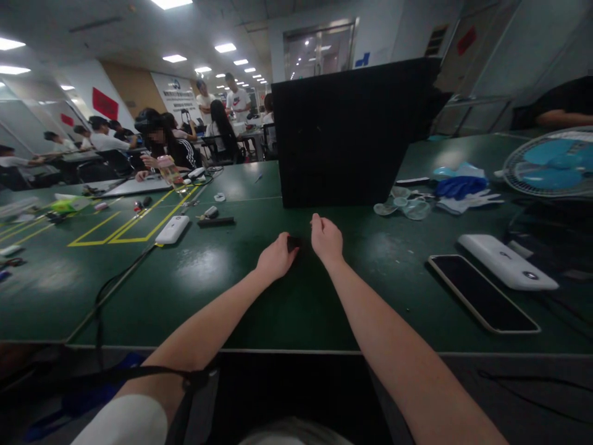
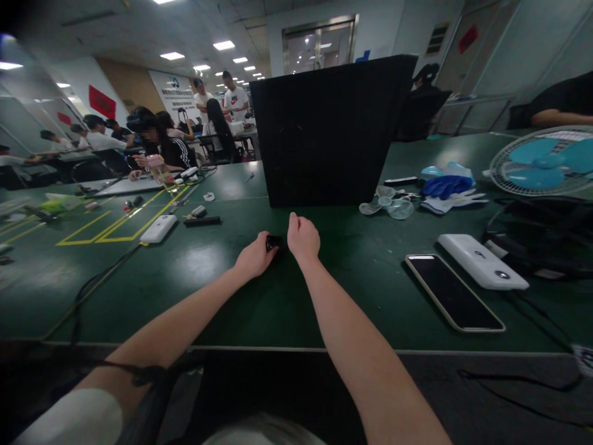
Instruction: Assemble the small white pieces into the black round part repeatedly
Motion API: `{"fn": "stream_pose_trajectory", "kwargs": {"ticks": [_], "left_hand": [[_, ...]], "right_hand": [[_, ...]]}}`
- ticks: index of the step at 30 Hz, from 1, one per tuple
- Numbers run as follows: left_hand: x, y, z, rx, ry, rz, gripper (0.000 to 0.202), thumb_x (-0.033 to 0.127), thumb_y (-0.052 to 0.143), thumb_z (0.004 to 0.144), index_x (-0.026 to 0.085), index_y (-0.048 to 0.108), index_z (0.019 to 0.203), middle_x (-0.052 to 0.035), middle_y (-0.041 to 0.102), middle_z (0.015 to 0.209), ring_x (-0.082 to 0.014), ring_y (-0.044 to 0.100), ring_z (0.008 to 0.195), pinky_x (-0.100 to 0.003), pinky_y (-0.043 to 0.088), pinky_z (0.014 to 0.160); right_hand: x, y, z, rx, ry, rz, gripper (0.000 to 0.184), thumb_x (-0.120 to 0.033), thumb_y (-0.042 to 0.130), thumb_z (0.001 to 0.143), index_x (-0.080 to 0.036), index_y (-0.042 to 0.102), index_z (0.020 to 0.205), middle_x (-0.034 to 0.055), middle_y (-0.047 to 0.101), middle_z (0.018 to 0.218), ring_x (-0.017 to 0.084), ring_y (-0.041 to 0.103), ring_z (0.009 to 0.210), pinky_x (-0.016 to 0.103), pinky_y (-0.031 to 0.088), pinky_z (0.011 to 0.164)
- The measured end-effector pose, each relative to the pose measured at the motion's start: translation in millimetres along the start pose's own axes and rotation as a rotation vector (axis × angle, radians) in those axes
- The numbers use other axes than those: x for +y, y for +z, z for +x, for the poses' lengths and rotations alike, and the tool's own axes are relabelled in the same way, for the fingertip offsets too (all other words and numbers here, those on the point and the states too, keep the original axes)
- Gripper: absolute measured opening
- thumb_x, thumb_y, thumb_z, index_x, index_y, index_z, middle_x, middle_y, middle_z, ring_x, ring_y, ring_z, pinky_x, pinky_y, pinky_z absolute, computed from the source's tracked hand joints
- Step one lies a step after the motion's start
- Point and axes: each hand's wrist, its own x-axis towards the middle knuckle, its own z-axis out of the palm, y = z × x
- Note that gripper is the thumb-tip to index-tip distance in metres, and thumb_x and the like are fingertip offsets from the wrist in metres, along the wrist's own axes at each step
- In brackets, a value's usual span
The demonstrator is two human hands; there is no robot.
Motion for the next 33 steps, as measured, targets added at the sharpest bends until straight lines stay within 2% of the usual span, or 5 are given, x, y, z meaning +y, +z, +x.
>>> {"fn": "stream_pose_trajectory", "kwargs": {"ticks": [5, 12, 16, 24, 33], "left_hand": [[-9.2, -10.0, -9.1, -0.041, -0.028, -0.271, 0.046, 0.045, 0.053, 0.097, 0.019, 0.040, 0.133, -0.0148, 0.070, 0.111, -0.0245, 0.073, 0.092, -0.040, 0.057, 0.083], [-75.2, -44.4, -29.6, 0.339, -0.123, -0.209, 0.042, 0.042, 0.054, 0.095, 0.016, 0.048, 0.129, -0.0149, 0.061, 0.125, -0.0271, 0.061, 0.118, -0.045, 0.049, 0.104], [-93.2, -64.8, -36.4, 0.443, -0.191, -0.131, 0.043, 0.042, 0.056, 0.094, 0.016, 0.052, 0.128, -0.0143, 0.062, 0.122, -0.0290, 0.060, 0.116, -0.046, 0.049, 0.103], [-71.8, -64.9, -41.1, 0.223, -0.145, -0.170, 0.045, 0.042, 0.060, 0.092, 0.023, 0.053, 0.131, -0.0116, 0.064, 0.122, -0.0283, 0.066, 0.109, -0.043, 0.053, 0.095], [-69.1, -62.2, -46.2, 0.047, 0.093, -0.263, 0.049, 0.029, 0.067, 0.086, 0.026, 0.058, 0.133, -0.0086, 0.066, 0.128, -0.0262, 0.063, 0.118, -0.043, 0.050, 0.103]], "right_hand": [[2.5, 17.8, -6.3, -0.232, -0.078, -0.091, 0.066, -0.063, 0.023, 0.103, -0.020, 0.073, 0.097, 0.0123, 0.070, 0.104, 0.023, 0.065, 0.091, 0.034, 0.049, 0.077], [0.1, 27.1, -18.0, -0.575, -0.302, -0.262, 0.042, -0.051, 0.043, 0.102, -0.025, 0.075, 0.110, 0.0091, 0.066, 0.129, 0.028, 0.061, 0.115, 0.039, 0.049, 0.089], [1.1, 27.3, -18.8, -0.631, -0.374, -0.351, 0.024, -0.032, 0.059, 0.094, -0.028, 0.074, 0.113, 0.0065, 0.067, 0.129, 0.028, 0.059, 0.118, 0.042, 0.049, 0.093], [-2.8, 32.1, -16.3, -0.451, -0.285, -0.288, 0.026, -0.027, 0.067, 0.086, -0.023, 0.072, 0.111, 0.0090, 0.070, 0.111, 0.022, 0.067, 0.083, 0.036, 0.056, 0.070], [-31.3, 37.8, -45.3, -0.386, -0.382, -0.018, 0.026, -0.041, 0.063, 0.091, -0.021, 0.071, 0.104, 0.0092, 0.072, 0.100, 0.021, 0.066, 0.083, 0.035, 0.055, 0.074]]}}
